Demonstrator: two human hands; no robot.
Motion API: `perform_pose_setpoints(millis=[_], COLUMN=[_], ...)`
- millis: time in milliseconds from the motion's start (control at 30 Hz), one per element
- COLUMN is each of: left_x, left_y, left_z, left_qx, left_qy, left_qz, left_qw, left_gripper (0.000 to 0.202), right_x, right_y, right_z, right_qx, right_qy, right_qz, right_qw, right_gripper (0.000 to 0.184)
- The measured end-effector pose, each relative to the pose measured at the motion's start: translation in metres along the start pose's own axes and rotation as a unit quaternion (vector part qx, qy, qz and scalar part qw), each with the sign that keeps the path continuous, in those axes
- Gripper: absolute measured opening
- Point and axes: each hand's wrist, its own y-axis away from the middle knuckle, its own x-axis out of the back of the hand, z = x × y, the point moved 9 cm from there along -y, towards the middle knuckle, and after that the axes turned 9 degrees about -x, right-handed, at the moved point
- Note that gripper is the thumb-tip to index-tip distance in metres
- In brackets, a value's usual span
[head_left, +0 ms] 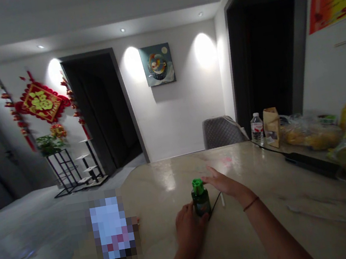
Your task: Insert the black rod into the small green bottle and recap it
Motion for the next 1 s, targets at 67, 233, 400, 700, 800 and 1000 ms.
perform_pose_setpoints(millis=[67,233,400,700,800,1000], left_x=[0.0,0.0,-0.002,-0.002,-0.003,-0.003], left_y=[0.0,-0.001,-0.001,0.001,0.001,0.003], left_z=[0.0,0.0,-0.001,0.0,0.0,0.001], left_qx=[-0.001,0.004,0.006,-0.003,-0.003,0.003], left_qy=[0.0,-0.004,-0.006,-0.003,0.0,-0.005], left_qz=[0.004,-0.002,-0.009,-0.006,-0.007,-0.02], left_qw=[1.0,1.0,1.0,1.0,1.0,1.0], left_gripper=[0.05,0.049,0.05,0.051,0.05,0.05], right_x=[-0.002,0.005,-0.014,-0.022,-0.02,-0.018], right_y=[0.002,0.004,0.001,0.004,0.005,0.003], right_z=[-0.001,-0.004,-0.002,-0.009,-0.012,-0.006], right_qx=[0.003,0.001,0.011,0.096,0.112,0.092], right_qy=[0.008,0.033,-0.025,0.094,0.126,0.148], right_qz=[-0.013,0.023,-0.04,0.003,0.024,0.037], right_qw=[1.0,0.999,0.999,0.991,0.985,0.984], right_gripper=[0.078,0.067,0.067,0.052,0.041,0.044])
